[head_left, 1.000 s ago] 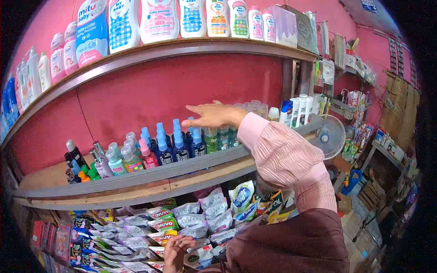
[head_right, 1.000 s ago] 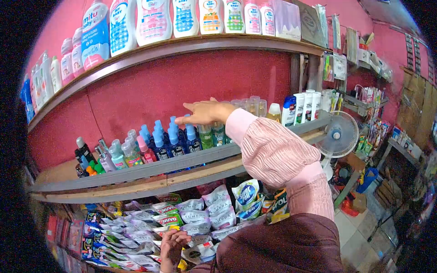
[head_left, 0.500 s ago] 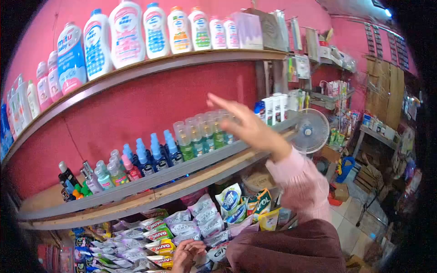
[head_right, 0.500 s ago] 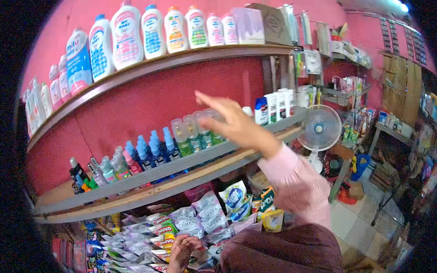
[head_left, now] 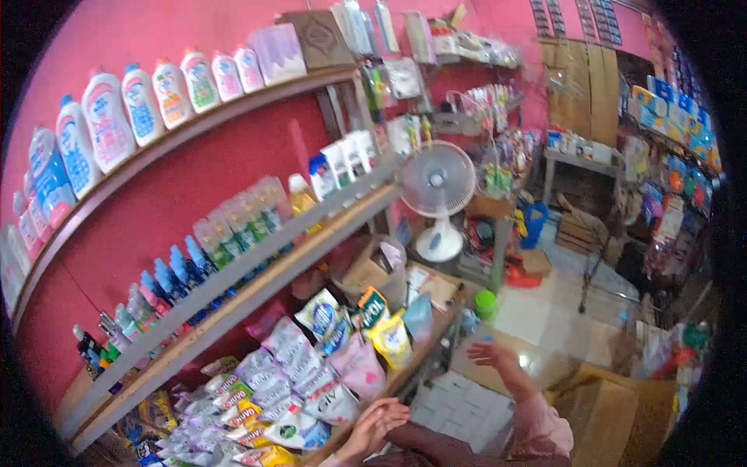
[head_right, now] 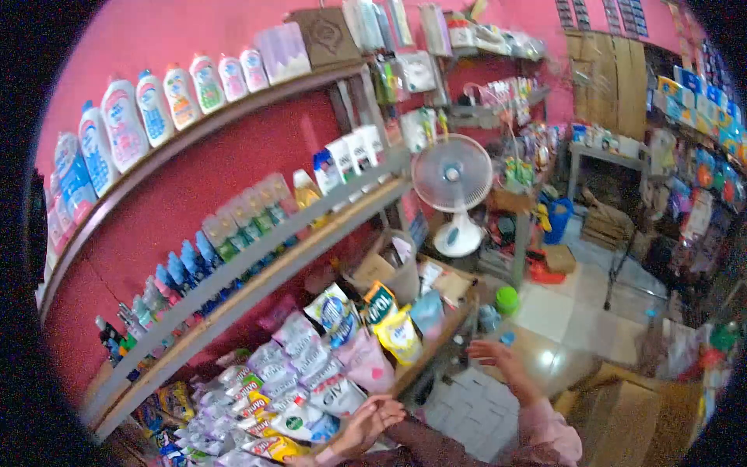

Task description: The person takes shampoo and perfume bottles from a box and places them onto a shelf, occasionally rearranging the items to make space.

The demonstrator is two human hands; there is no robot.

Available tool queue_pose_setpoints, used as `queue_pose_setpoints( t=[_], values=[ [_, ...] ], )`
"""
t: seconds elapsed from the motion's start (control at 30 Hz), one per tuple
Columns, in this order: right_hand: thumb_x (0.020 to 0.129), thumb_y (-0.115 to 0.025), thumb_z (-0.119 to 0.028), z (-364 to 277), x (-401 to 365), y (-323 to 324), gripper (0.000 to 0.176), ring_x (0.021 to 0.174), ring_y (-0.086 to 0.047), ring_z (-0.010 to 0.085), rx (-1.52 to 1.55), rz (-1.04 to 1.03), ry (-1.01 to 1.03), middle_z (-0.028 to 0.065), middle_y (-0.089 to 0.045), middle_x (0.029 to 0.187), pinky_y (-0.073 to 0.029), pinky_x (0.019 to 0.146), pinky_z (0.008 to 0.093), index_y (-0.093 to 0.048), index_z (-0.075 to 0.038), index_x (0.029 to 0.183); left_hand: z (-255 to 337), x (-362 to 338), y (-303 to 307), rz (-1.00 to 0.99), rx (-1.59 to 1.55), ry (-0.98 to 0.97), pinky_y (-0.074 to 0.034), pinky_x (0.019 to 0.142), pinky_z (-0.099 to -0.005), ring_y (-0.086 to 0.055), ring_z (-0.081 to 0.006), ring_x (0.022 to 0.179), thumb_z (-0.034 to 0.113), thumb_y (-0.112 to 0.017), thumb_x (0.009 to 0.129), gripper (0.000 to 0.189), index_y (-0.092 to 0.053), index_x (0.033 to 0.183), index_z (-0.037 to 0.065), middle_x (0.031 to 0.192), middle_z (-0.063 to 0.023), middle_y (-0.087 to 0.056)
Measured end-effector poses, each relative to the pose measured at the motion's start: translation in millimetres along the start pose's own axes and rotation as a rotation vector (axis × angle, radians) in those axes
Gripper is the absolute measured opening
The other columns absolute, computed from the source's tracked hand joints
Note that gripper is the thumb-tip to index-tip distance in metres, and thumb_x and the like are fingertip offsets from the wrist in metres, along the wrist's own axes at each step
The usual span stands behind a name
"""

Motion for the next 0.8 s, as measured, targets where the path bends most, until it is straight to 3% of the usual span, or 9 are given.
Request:
queue_pose_setpoints(
  t=[0.1, 0.17, 0.3, 0.4, 0.47, 0.5, 0.57, 0.67, 0.8],
  values=[
    [0.097, -0.041, -0.039, 8.0, -105.0, 83.8, 0.046, 0.091, -0.063, 0.0213, 0.11, 0.439, -0.034, 0.0146, -0.063, 0.104, -0.05, 0.08, 0.0333, -0.054, 0.001, 0.115, -51.0, 1.5, -32.2, -0.069, 0.001, 0.133, -0.041, 0.097, -0.04, -0.054, -0.0286, 0.111, 0.023, -0.042, 0.097, 0.04, -0.041, 0.128, -0.002, 0.12, -0.0199, -0.054],
    [0.095, -0.045, -0.036, -3.8, -178.5, 115.6, 0.039, 0.08, -0.063, 0.0182, 0.175, 0.687, 0.018, 0.0118, -0.064, 0.094, -0.052, 0.068, 0.0293, -0.055, -0.002, 0.11, -66.6, 1.8, -60.5, -0.137, -0.001, 0.265, -0.041, 0.097, -0.0377, -0.054, -0.0239, 0.111, 0.026, -0.045, 0.096, 0.04, -0.043, 0.127, 0.002, 0.119, -0.0145, -0.056],
    [0.094, -0.048, -0.035, -17.3, -316.3, 128.0, 0.038, 0.077, -0.063, 0.018, 0.216, 0.976, 0.255, 0.0112, -0.063, 0.091, -0.052, 0.066, 0.0297, -0.053, -0.002, 0.112, -90.1, -10.1, -95.5, -0.331, 0.078, 0.416, -0.04, 0.098, -0.0414, -0.055, -0.0256, 0.111, 0.028, -0.049, 0.093, 0.042, -0.045, 0.125, 0.002, 0.118, -0.0158, -0.057],
    [0.094, -0.048, -0.035, -10.0, -389.2, 74.2, 0.038, 0.077, -0.063, 0.0181, 0.25, 1.209, 0.335, 0.0107, -0.063, 0.091, -0.051, 0.068, 0.0304, -0.053, -0.002, 0.112, -108.8, -30.5, -104.9, -0.499, 0.133, 0.511, -0.042, 0.096, -0.0416, -0.056, -0.0259, 0.108, 0.029, -0.05, 0.092, 0.041, -0.046, 0.124, 0.004, 0.115, -0.0141, -0.059],
    [0.094, -0.048, -0.032, 26.6, -419.8, 36.4, 0.034, 0.077, -0.063, 0.0197, 0.322, 1.218, 0.335, 0.0118, -0.063, 0.089, -0.052, 0.07, 0.0321, -0.055, -0.002, 0.109, -120.0, -51.6, -107.2, -0.568, 0.126, 0.517, -0.043, 0.094, -0.0427, -0.058, -0.0266, 0.104, 0.03, -0.052, 0.091, 0.041, -0.047, 0.123, 0.005, 0.111, -0.0131, -0.06],
    [0.094, -0.047, -0.03, 36.4, -430.1, 4.5, 0.033, 0.078, -0.063, 0.0213, 0.325, 1.332, 0.246, 0.0138, -0.064, 0.089, -0.053, 0.071, 0.0336, -0.056, -0.001, 0.108, -120.6, -62.9, -112.5, -0.59, 0.123, 0.536, -0.043, 0.093, -0.0429, -0.058, -0.0267, 0.104, 0.03, -0.052, 0.091, 0.04, -0.047, 0.122, 0.005, 0.11, -0.0128, -0.061],
    [0.095, -0.045, -0.028, 59.8, -443.1, -43.9, 0.034, 0.081, -0.064, 0.0231, 0.418, 1.329, 0.132, 0.0148, -0.065, 0.092, -0.053, 0.074, 0.0335, -0.056, 0.0, 0.109, -137.3, -98.0, -109.6, -0.591, 0.094, 0.603, -0.044, 0.093, -0.0434, -0.058, -0.0269, 0.102, 0.03, -0.051, 0.092, 0.038, -0.048, 0.12, 0.005, 0.108, -0.0123, -0.061],
    [0.096, -0.046, -0.028, 82.6, -474.8, -89.9, 0.033, 0.083, -0.063, 0.0186, 0.381, 1.207, 0.048, 0.0117, -0.065, 0.095, -0.05, 0.076, 0.0296, -0.057, 0.0, 0.111, -163.5, -141.7, -114.3, -0.611, 0.034, 0.727, -0.044, 0.091, -0.0432, -0.058, -0.0268, 0.1, 0.03, -0.05, 0.092, 0.035, -0.049, 0.117, 0.005, 0.106, -0.0125, -0.061],
    [0.096, -0.047, -0.025, 90.7, -518.8, -139.6, 0.03, 0.087, -0.063, 0.0161, 0.336, 1.249, 0.025, 0.0103, -0.065, 0.095, -0.049, 0.078, 0.0282, -0.058, 0.001, 0.109, -182.0, -189.5, -112.2, -0.69, 0.083, 0.958, -0.045, 0.09, -0.0423, -0.058, -0.026, 0.101, 0.03, -0.051, 0.092, 0.035, -0.048, 0.117, 0.005, 0.108, -0.0137, -0.06]
  ],
)
Point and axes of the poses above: each hand's wrist, its own x-axis towards the middle knuckle, its own y-axis out of the back of the hand, z = x × y, the point moved 7 cm from there along x, towards the middle knuckle
